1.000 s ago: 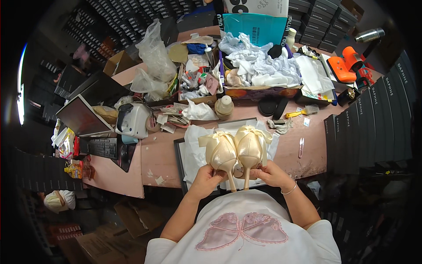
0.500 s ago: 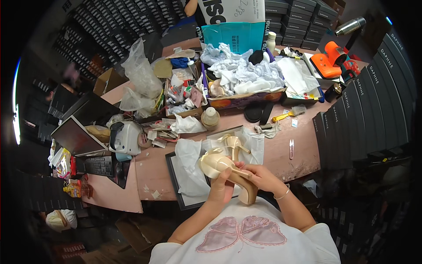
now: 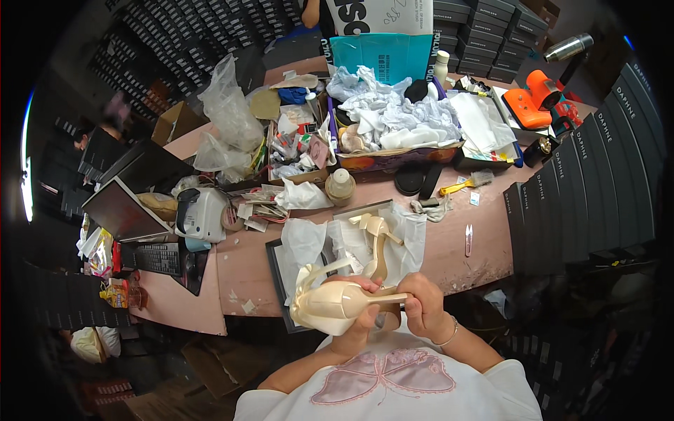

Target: Packing high-heeled shoes into a shoebox with tissue paper and tags.

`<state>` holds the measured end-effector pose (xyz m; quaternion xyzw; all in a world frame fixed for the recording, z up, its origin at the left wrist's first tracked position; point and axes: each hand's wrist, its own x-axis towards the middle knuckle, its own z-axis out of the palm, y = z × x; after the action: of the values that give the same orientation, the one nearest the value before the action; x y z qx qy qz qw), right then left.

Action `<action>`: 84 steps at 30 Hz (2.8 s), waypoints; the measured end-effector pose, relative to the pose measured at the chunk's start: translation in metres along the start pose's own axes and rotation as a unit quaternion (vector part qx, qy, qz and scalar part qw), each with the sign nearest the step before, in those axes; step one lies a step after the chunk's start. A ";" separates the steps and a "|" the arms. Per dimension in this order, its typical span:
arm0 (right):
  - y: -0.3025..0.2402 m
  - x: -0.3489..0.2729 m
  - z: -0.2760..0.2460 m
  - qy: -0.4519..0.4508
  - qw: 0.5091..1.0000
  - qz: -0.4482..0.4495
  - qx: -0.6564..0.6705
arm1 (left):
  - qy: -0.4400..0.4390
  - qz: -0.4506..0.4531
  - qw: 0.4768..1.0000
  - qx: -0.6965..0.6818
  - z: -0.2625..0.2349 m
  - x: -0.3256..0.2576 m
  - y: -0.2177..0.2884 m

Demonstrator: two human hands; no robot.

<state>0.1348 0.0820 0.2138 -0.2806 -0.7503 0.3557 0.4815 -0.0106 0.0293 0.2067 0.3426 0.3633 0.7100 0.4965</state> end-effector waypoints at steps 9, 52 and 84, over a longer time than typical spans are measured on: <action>-0.027 -0.003 -0.005 -0.030 0.994 0.061 0.081 | -0.078 0.045 0.996 0.018 -0.003 -0.006 0.006; -0.024 0.027 0.016 -0.022 0.985 -0.079 0.153 | -0.088 0.189 0.978 0.020 -0.001 0.009 0.030; -0.009 0.009 0.054 -0.311 0.929 0.176 0.091 | -0.201 -0.206 0.956 -0.064 -0.124 0.036 0.041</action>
<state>0.0803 0.0691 0.2107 -0.2387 -0.7654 0.5710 0.1766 -0.1443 0.0322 0.1838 0.3635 0.2730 0.5305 0.7155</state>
